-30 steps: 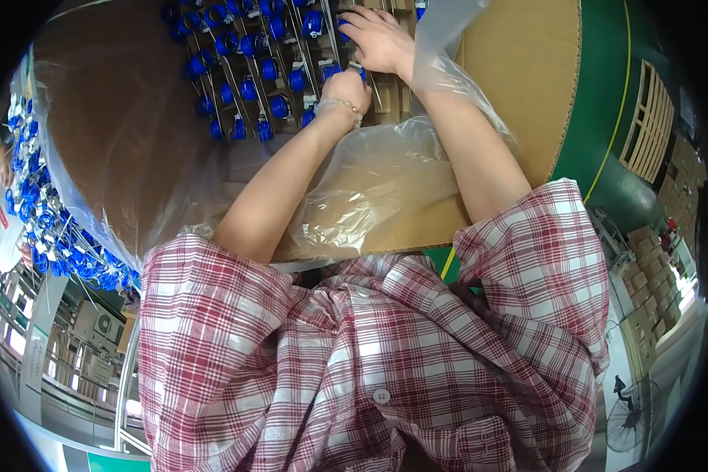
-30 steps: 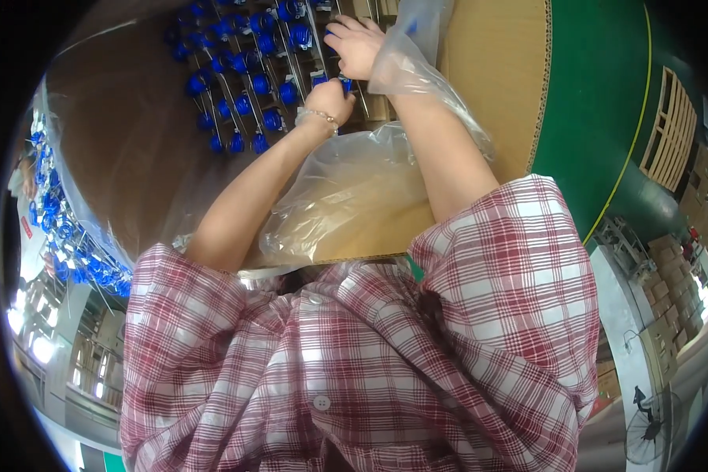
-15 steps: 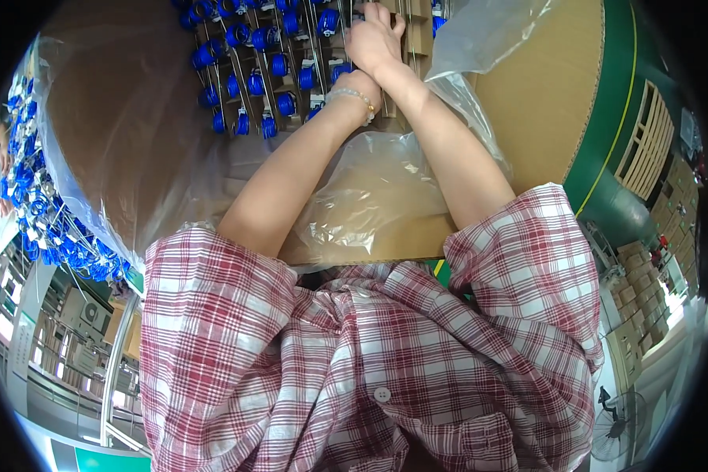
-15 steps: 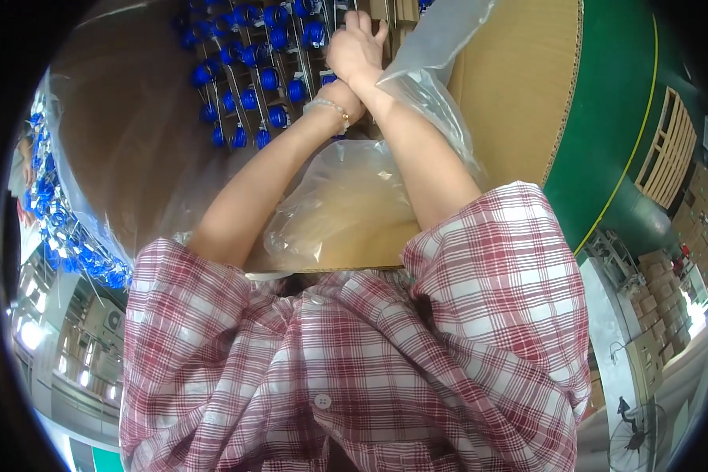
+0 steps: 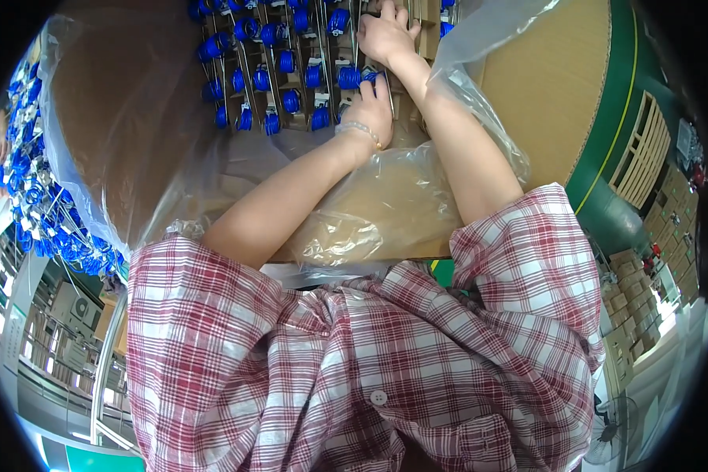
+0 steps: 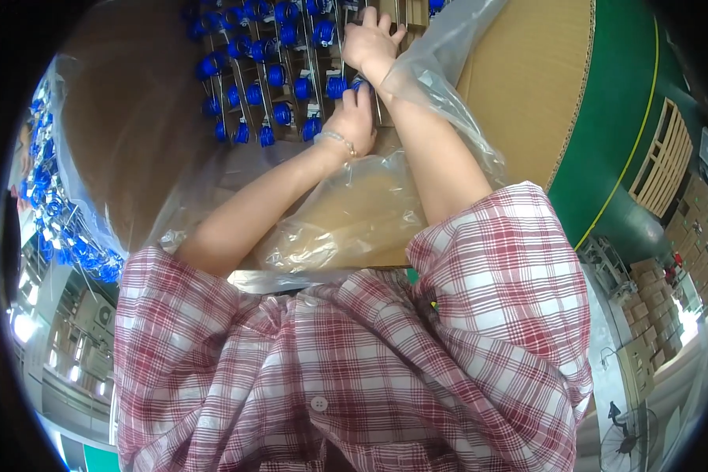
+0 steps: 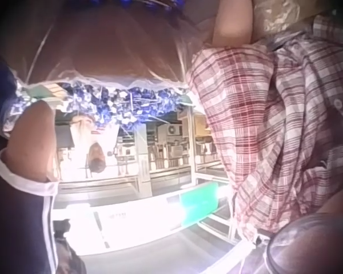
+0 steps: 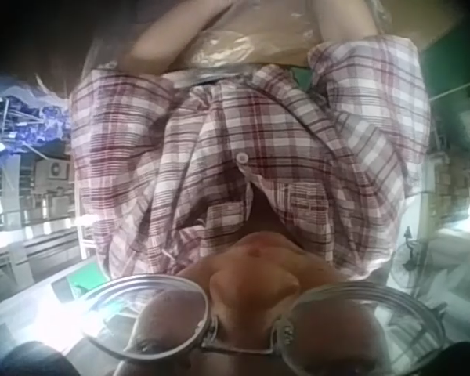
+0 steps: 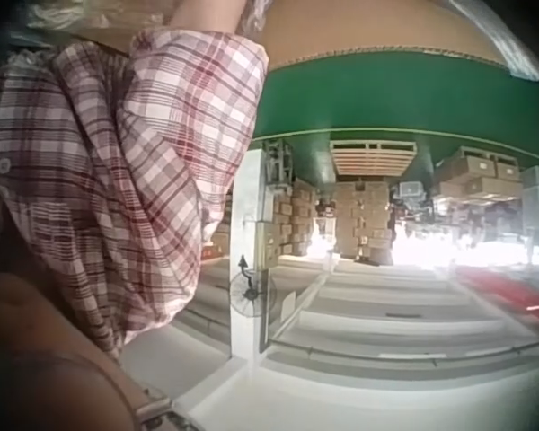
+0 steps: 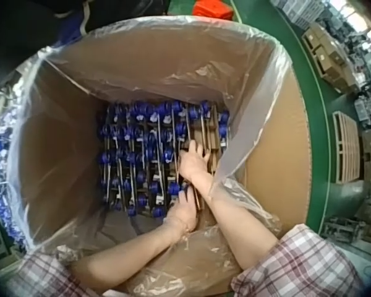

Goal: Packing small blue-capped industrial components into a cardboard box with a grid separator.

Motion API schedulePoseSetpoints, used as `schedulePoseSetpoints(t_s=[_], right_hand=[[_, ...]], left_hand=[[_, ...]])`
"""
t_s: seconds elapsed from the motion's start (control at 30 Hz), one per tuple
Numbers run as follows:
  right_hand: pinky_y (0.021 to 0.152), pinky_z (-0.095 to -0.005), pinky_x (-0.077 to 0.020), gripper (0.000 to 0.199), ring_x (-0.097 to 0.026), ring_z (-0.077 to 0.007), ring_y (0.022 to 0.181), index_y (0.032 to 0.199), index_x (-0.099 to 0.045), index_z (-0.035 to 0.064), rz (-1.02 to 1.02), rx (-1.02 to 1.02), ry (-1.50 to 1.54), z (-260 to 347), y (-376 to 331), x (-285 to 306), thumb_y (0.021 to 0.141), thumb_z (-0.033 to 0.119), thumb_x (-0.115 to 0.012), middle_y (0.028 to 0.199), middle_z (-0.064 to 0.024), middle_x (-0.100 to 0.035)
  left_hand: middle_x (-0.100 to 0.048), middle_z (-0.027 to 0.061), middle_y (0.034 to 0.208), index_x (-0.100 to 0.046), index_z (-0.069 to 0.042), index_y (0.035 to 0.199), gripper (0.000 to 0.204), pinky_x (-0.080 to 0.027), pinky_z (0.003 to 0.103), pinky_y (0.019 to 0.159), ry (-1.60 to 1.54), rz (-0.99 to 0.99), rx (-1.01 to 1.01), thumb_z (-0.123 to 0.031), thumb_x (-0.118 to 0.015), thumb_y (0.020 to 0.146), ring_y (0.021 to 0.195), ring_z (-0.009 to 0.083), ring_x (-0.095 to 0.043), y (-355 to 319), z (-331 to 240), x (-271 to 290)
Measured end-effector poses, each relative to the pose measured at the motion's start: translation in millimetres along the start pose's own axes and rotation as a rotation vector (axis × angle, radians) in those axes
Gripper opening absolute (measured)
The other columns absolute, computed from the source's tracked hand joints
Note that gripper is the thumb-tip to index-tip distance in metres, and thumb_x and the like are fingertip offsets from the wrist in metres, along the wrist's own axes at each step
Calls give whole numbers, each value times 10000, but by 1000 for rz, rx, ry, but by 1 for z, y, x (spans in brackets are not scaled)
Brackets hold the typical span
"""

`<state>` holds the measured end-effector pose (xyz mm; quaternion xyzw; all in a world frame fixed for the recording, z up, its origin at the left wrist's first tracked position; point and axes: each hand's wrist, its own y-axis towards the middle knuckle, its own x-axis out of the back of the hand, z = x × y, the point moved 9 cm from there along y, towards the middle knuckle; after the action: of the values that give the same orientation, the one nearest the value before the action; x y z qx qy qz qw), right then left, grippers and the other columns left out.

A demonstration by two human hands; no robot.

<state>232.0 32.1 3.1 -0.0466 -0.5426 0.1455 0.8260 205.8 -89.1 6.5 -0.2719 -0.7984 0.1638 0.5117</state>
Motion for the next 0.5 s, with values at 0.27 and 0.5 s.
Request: schedulePoseSetpoints(t_s=[0.27, 0.5], right_hand=[[1031, -548, -159, 353, -229, -342, 1257, 1054, -641, 85, 94, -134, -58, -7, 6, -7, 748, 261, -633, 1341, -140, -301], [1013, -482, -233, 466, -264, -345, 1228, 1024, -638, 5, -10, -100, 132, 0, 5, 12, 698, 329, -711, 1318, -144, -309]], left_hand=[[-528, 147, 891, -493, 34, 1099, 388, -500, 324, 667, 420, -298, -191, -89, -563, 738, 839, 277, -540, 4, -19, 9], [-556, 212, 903, -517, 60, 982, 255, -514, 374, 722, 68, -233, -27, -3, -535, 735, 846, 323, -575, 28, -11, 21]])
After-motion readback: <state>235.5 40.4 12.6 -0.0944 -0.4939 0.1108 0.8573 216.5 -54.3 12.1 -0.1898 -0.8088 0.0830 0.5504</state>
